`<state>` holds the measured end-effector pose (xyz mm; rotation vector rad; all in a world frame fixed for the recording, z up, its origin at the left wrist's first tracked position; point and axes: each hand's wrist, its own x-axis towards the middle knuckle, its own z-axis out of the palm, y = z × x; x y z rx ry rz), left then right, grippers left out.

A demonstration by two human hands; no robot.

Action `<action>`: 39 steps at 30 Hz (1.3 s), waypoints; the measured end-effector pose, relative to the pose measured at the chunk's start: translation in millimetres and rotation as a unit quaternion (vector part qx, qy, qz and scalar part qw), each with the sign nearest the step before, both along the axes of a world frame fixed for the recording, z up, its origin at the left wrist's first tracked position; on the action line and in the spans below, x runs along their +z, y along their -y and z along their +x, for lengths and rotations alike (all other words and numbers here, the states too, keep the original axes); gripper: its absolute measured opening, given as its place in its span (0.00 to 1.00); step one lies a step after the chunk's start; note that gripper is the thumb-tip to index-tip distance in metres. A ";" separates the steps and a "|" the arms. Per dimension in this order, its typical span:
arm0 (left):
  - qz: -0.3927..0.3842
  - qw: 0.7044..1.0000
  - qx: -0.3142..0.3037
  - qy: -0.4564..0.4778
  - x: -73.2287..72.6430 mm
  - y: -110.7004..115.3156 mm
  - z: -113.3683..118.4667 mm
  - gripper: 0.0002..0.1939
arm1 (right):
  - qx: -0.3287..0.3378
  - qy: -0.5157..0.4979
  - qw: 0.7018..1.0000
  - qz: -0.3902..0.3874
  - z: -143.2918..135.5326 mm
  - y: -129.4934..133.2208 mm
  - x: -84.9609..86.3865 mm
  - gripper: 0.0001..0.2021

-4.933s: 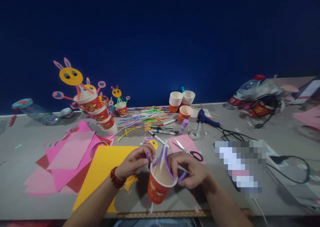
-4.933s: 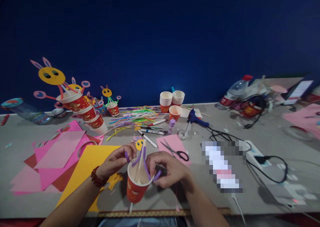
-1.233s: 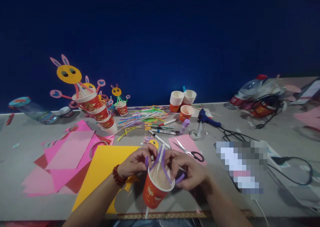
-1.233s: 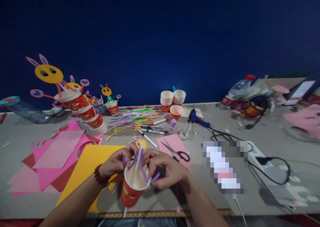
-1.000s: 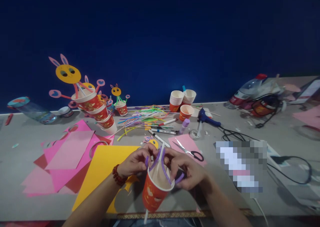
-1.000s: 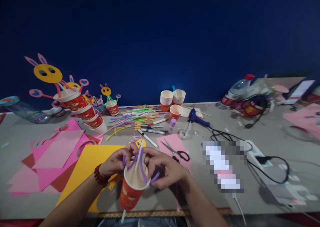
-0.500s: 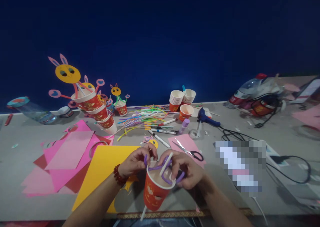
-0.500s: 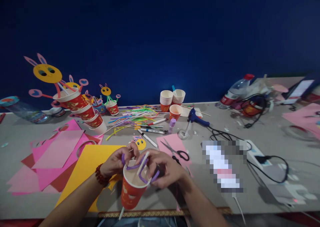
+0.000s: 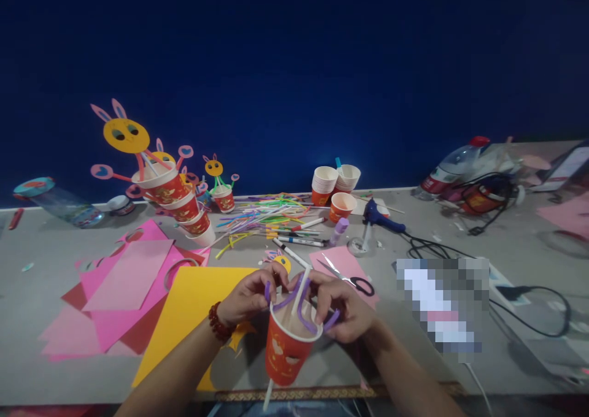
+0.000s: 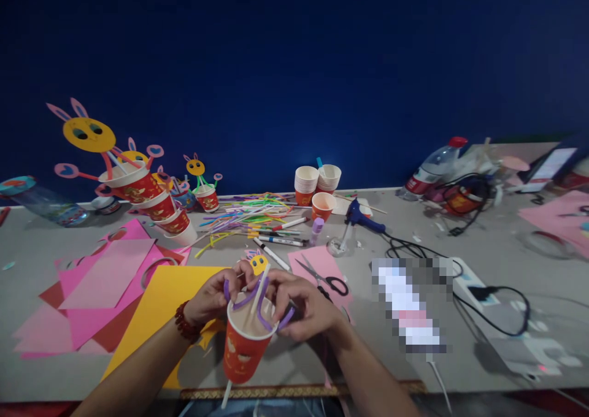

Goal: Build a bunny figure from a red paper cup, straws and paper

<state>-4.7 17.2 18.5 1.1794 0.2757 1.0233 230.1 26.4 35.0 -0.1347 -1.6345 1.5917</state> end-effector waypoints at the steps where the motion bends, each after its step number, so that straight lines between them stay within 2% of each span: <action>1: -0.002 1.000 -0.001 0.003 0.4 0.1 0.0 0.13 | 0.001 0.003 1.000 0.000 0.2 0.0 -0.7 0.10; 6: -0.008 1.000 -0.005 0.011 0.4 -0.1 0.1 0.12 | 0.016 0.004 1.000 0.001 0.7 -0.6 -2.9 0.12; 14: 0.010 1.000 0.006 0.003 1.2 -0.1 1.0 0.12 | -0.008 0.000 1.000 0.012 -0.5 0.1 4.8 0.09; 27: 0.073 0.995 -0.020 -0.066 2.7 -9.6 -13.3 0.11 | -0.027 0.020 0.998 0.055 5.8 -3.6 6.2 0.09; 39: 0.054 0.997 0.034 -0.052 -4.8 -9.8 -9.9 0.11 | -0.066 0.060 0.992 0.093 6.8 -3.6 11.1 0.07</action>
